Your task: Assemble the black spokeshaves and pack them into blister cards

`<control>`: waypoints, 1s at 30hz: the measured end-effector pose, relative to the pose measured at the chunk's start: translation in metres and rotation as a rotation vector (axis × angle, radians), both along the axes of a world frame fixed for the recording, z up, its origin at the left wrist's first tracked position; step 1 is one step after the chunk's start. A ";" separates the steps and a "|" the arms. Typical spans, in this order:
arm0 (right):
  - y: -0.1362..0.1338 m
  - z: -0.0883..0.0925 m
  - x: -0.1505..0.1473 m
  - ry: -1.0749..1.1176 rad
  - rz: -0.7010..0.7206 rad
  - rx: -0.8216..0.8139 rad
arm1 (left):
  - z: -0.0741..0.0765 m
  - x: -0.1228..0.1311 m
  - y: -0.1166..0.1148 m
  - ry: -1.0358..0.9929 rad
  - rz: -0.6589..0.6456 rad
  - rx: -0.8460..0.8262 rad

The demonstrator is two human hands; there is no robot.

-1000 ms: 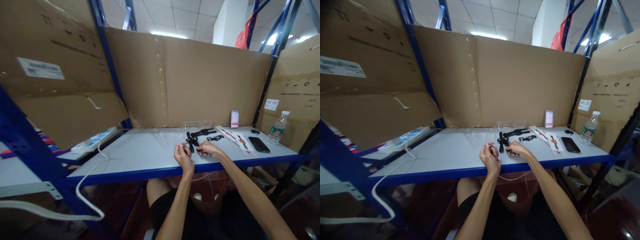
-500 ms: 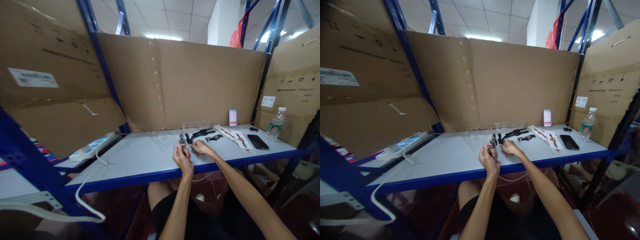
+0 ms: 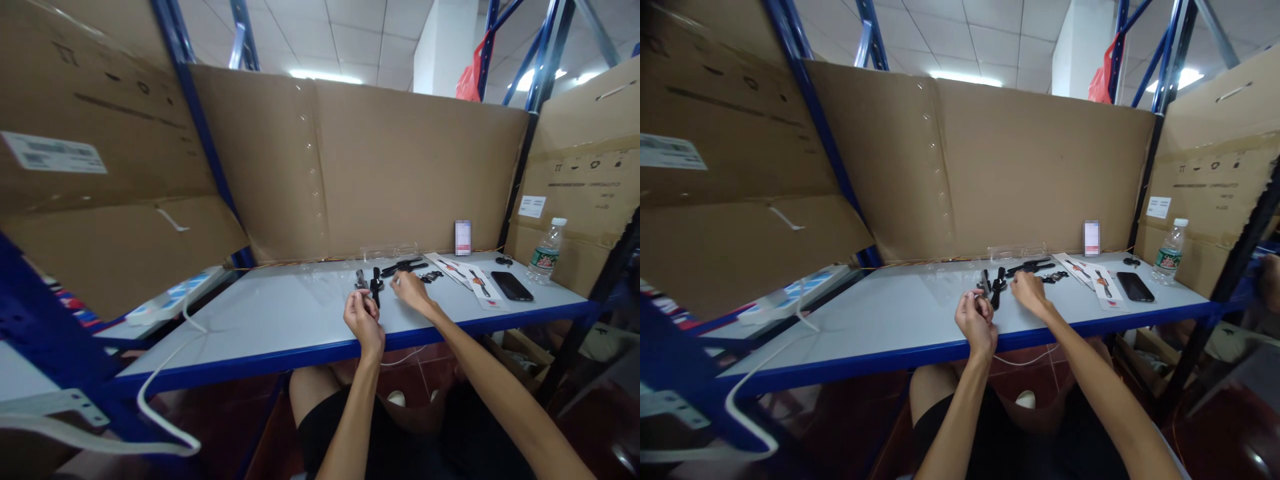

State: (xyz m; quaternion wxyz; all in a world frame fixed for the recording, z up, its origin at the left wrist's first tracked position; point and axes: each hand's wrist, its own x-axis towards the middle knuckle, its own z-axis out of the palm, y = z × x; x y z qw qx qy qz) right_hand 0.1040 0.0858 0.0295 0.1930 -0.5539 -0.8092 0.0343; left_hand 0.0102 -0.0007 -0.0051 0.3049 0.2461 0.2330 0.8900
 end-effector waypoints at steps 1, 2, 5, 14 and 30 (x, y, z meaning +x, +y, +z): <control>0.011 0.005 0.009 -0.053 -0.066 0.024 | 0.000 0.000 0.000 0.002 -0.002 0.000; 0.022 0.010 0.019 -0.120 -0.118 0.047 | 0.001 0.001 -0.001 0.004 -0.005 0.000; 0.054 0.024 0.041 -0.336 -0.164 0.066 | 0.001 0.001 -0.001 0.001 -0.012 0.000; 0.111 0.016 0.031 -0.534 -0.032 0.063 | -0.001 -0.001 0.000 -0.008 -0.051 -0.027; 0.072 0.056 0.061 -0.531 0.065 0.157 | 0.001 -0.002 0.001 0.200 -0.236 -0.139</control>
